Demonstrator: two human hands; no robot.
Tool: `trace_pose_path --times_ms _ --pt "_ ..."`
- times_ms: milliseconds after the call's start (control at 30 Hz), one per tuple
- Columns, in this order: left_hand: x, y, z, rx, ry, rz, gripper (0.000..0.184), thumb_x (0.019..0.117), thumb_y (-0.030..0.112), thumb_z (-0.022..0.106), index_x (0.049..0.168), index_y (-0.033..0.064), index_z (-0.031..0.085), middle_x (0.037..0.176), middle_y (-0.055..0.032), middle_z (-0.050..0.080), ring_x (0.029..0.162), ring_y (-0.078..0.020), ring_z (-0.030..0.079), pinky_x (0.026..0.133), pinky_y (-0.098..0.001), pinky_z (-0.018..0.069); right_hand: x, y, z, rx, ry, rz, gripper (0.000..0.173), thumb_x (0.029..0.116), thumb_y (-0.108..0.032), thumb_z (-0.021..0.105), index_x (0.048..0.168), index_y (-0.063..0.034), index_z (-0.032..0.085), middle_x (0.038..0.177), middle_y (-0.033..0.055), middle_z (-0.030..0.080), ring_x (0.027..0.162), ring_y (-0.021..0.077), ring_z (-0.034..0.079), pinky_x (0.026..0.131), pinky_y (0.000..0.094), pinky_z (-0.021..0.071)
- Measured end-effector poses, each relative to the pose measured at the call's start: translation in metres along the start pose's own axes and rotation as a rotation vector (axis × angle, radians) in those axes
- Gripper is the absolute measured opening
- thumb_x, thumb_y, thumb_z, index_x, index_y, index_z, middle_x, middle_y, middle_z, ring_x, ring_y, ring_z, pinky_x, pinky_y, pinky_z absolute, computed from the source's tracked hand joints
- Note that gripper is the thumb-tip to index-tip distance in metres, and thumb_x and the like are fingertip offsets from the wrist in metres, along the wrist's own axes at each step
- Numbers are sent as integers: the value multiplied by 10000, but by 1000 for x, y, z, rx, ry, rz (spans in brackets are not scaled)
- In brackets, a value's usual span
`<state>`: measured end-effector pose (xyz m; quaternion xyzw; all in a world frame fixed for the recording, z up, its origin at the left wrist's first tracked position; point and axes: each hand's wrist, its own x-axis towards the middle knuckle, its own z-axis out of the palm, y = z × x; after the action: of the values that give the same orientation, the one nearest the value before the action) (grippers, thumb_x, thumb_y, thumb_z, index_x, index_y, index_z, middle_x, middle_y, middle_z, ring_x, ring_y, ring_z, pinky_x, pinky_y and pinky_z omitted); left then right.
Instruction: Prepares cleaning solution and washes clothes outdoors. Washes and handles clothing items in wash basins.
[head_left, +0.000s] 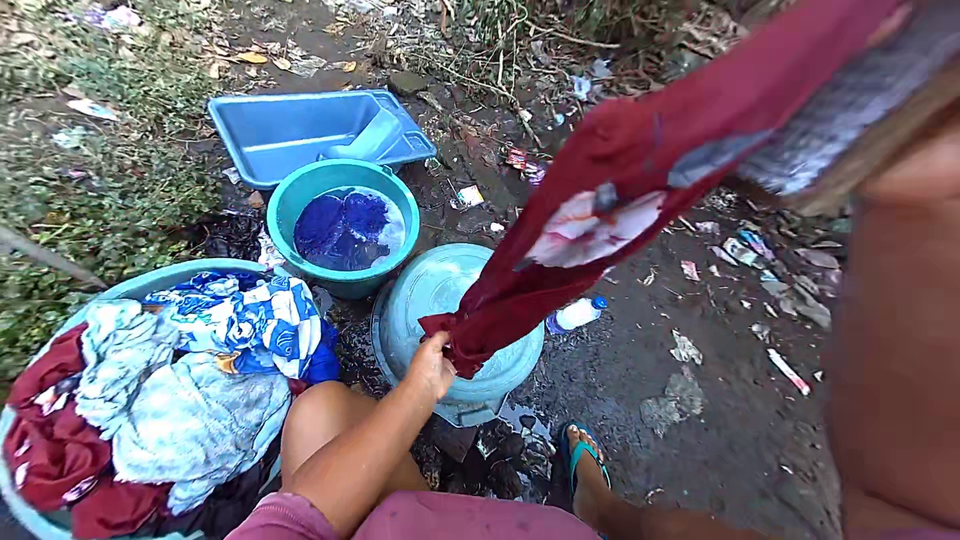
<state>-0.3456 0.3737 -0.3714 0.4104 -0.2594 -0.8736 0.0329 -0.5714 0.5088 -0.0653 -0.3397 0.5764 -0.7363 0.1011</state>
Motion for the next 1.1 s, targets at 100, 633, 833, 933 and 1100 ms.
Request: trace_pose_path --times_ms 100,633,833,933,1100 --pt "6 -12 -19 100 217 -8 301 1046 109 493 1316 -18 528 1170 -186 644 1042 -266 647 880 -455 555 -16 60 -15 -570 221 136 108 1020 -168 535 1117 -169 581 985 -77 623 868 18 618 803 247 559" --pt "-37 208 -210 681 817 762 487 1018 188 589 1474 43 500 1636 -239 294 1501 -362 334 1194 -524 345 -235 387 107 -1413 -512 541 606 1051 -320 545 1596 -112 378 1606 326 319 1445 563 349 1053 768 350" --pt "28 269 -305 1024 898 513 447 1093 272 449 1421 -10 563 1541 -216 475 1458 -348 426 1205 -529 336 -219 387 105 -1491 -689 668 614 1063 -359 517 1608 -127 354 1622 307 302 1467 524 342 1102 700 361" --pt "68 270 -302 1274 978 301 762 969 389 668 1572 34 364 1546 -235 455 1453 -412 399 1180 -624 300 -214 391 112 -1541 -715 708 627 1060 -387 517 1612 -142 350 1631 290 299 1476 503 338 1114 675 367" --pt "73 276 -283 1415 950 12 555 911 425 694 1271 3 660 1296 -230 656 1241 -433 591 1055 -713 370 -214 392 113 -1575 -713 749 624 1057 -393 522 1615 -176 346 1649 267 275 1486 479 337 1116 656 379"
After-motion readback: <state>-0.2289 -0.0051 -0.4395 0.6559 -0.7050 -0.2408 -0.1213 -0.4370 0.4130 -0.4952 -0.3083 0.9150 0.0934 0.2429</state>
